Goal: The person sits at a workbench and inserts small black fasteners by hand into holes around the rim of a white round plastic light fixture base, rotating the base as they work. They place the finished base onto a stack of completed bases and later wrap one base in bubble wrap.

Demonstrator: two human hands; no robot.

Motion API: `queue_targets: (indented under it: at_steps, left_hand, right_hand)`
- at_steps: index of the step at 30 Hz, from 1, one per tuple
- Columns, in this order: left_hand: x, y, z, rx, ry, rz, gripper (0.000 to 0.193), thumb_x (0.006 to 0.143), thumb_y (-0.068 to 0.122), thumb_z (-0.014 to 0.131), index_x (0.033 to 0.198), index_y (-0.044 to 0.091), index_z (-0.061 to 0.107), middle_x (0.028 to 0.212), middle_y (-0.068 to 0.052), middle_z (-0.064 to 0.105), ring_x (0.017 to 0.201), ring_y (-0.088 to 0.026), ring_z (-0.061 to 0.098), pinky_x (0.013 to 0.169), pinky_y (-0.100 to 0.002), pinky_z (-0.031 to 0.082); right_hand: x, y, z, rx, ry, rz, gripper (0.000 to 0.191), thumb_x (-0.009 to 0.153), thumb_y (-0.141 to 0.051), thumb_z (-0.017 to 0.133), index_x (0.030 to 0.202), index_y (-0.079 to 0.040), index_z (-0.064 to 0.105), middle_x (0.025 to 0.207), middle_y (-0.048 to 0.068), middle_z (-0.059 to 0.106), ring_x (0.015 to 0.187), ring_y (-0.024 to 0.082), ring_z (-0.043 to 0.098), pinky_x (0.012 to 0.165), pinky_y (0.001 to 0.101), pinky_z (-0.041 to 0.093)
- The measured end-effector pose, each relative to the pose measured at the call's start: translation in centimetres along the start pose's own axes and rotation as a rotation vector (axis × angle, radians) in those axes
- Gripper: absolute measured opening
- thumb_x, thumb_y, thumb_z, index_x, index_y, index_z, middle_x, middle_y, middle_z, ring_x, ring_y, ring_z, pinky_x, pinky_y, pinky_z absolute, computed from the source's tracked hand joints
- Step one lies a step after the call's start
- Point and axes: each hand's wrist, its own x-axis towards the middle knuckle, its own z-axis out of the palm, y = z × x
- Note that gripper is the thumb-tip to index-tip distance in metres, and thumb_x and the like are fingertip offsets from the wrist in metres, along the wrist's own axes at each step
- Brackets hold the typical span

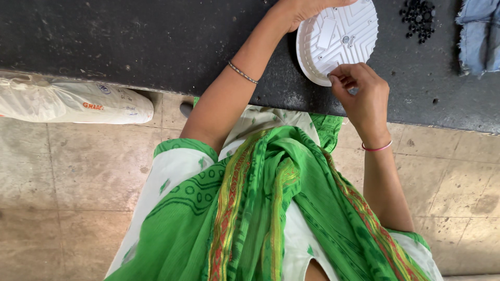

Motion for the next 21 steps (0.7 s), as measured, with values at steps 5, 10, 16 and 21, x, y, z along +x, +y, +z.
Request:
queue_targets:
  at_steps: [5, 10, 16, 21]
  left_hand:
    - [0.0, -0.1, 0.1, 0.007, -0.001, 0.011, 0.073, 0.079, 0.049, 0.087, 0.116, -0.012, 0.069, 0.102, -0.026, 0.081, 0.085, -0.03, 0.087, 0.073, -0.036, 0.068]
    - [-0.2, -0.5, 0.0, -0.018, 0.023, -0.008, 0.073, 0.079, 0.048, 0.085, 0.117, -0.012, 0.067, 0.103, -0.027, 0.08, 0.084, -0.031, 0.087, 0.071, -0.037, 0.068]
    - [-0.6, 0.2, -0.1, 0.016, 0.021, -0.02, 0.065, 0.082, 0.043, 0.083, 0.115, -0.011, 0.067, 0.1, -0.026, 0.081, 0.083, -0.031, 0.087, 0.07, -0.037, 0.068]
    - [-1.1, 1.7, 0.3, -0.094, -0.028, 0.015, 0.054, 0.087, 0.036, 0.084, 0.113, -0.009, 0.072, 0.103, -0.021, 0.081, 0.087, -0.026, 0.085, 0.077, -0.037, 0.068]
  right_hand:
    - [0.0, -0.2, 0.0, -0.031, 0.002, -0.018, 0.012, 0.098, 0.001, 0.077, 0.108, 0.001, 0.071, 0.102, 0.01, 0.073, 0.084, 0.018, 0.073, 0.075, 0.0293, 0.058]
    - [-0.2, -0.6, 0.4, -0.094, -0.002, -0.038, 0.011, 0.098, 0.0, 0.077, 0.108, 0.0, 0.072, 0.1, 0.009, 0.072, 0.083, 0.019, 0.074, 0.074, 0.0299, 0.058]
    - [-0.3, -0.4, 0.5, -0.079, 0.018, -0.051, 0.012, 0.098, 0.001, 0.077, 0.108, 0.0, 0.07, 0.099, 0.01, 0.07, 0.082, 0.019, 0.072, 0.074, 0.0298, 0.058]
    - [-0.1, 0.3, 0.3, -0.031, 0.023, -0.042, 0.012, 0.097, 0.001, 0.076, 0.107, 0.001, 0.069, 0.098, 0.01, 0.07, 0.082, 0.018, 0.072, 0.074, 0.0287, 0.058]
